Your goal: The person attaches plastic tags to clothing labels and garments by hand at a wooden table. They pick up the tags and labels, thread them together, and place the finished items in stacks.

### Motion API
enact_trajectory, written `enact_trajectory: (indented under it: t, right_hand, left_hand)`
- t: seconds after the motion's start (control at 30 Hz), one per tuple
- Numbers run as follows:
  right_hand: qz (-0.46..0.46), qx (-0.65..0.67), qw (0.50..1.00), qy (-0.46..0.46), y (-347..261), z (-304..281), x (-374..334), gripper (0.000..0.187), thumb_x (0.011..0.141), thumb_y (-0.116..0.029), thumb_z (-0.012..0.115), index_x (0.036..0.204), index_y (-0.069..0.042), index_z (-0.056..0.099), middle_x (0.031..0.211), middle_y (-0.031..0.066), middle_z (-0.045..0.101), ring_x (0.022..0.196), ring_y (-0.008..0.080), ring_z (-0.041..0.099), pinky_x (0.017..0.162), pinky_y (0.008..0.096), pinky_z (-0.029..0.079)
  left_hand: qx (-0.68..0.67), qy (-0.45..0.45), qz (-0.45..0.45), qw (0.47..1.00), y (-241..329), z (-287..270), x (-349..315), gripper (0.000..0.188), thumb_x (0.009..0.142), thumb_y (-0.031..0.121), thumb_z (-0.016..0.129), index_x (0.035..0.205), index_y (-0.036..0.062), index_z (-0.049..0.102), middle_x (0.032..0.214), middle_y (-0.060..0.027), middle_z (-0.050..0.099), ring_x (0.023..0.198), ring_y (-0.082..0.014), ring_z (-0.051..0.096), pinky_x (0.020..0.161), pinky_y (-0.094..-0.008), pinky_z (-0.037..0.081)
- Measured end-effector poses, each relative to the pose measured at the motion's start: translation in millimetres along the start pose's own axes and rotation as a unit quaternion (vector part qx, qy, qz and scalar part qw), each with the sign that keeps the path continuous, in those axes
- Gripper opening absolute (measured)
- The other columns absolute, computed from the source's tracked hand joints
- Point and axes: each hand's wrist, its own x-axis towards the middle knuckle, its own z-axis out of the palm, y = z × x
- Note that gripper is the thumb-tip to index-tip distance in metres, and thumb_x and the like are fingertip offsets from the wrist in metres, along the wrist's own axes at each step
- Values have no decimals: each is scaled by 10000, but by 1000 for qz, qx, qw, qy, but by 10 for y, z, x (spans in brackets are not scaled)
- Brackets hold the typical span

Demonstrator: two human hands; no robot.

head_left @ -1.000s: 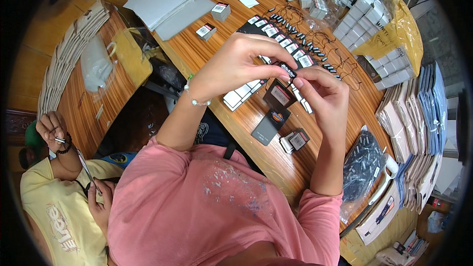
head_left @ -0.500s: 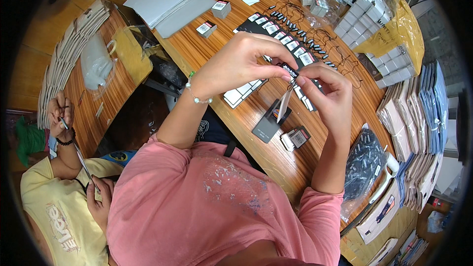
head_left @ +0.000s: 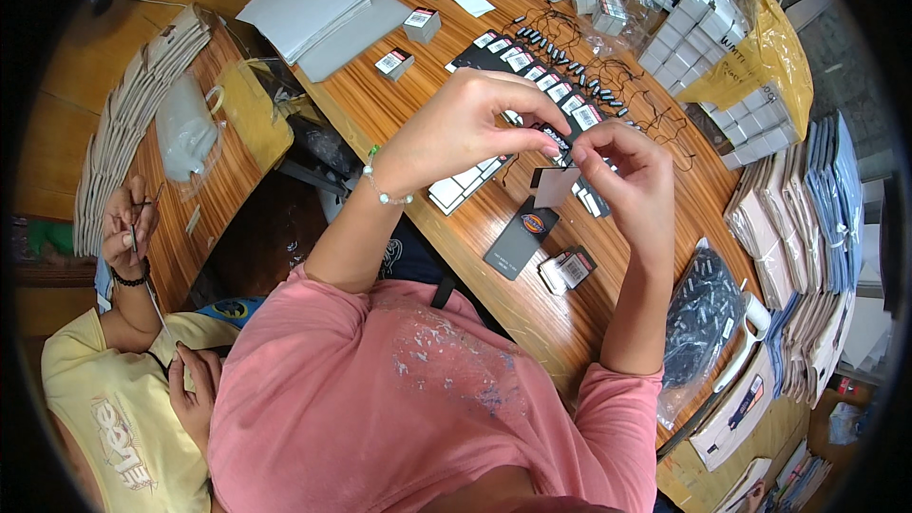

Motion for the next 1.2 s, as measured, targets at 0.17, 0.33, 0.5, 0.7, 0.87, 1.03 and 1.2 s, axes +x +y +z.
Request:
enact_trajectory:
  t: [0.17,0.33,0.5,0.7,0.87,1.03,1.2]
  right_hand:
    - [26,38,999,-13,-9,24,-3,89,743,-48,577,759,38,590,709,40,588,662,81,533,629,218,437]
    - [32,62,997,-22,13,42,-7,94,748,-46,573,775,44,582,712,32,576,667,74,522,630,210,429]
    - [48,81,995,-18,1,47,0,99,754,-55,568,775,41,580,717,27,572,668,70,512,628,209,423]
    - [41,77,996,-7,30,61,2,99,755,-56,557,776,38,581,721,20,570,671,67,507,634,208,418]
    - [50,79,996,-4,-6,79,-8,95,757,-56,564,778,35,583,707,18,571,662,65,507,624,207,418]
    - [42,61,997,-9,57,66,14,95,750,-62,571,784,25,585,704,15,570,657,68,510,618,208,421]
    - [49,193,980,16,67,213,56,88,777,-76,592,818,0,577,718,-1,550,638,64,506,599,198,415]
  left_hand:
    - [-4,6,0,1000,-38,-7,-11,152,654,88,687,778,8,649,704,-85,615,653,-169,573,609,-267,433]
    - [-21,8,-37,999,-30,-9,-32,152,649,81,691,776,8,651,719,-84,623,666,-164,579,615,-265,438]
    - [-22,19,-15,999,-59,-9,-19,152,641,73,695,772,7,653,727,-82,628,673,-161,582,624,-261,440]
    - [-9,14,-26,1000,-79,-11,-5,160,634,48,693,781,3,652,707,-72,613,671,-153,570,621,-254,441]
    - [-63,2,-61,996,-116,-9,-1,165,638,27,690,794,-9,652,745,-75,627,699,-145,583,636,-242,452]
    - [-73,-6,-65,995,-177,-4,-11,173,645,9,685,815,-6,655,779,-76,638,710,-128,595,641,-225,467]
    - [-131,-33,-166,977,-154,79,-2,183,673,16,672,853,1,645,736,-29,614,646,-43,545,521,-157,395]
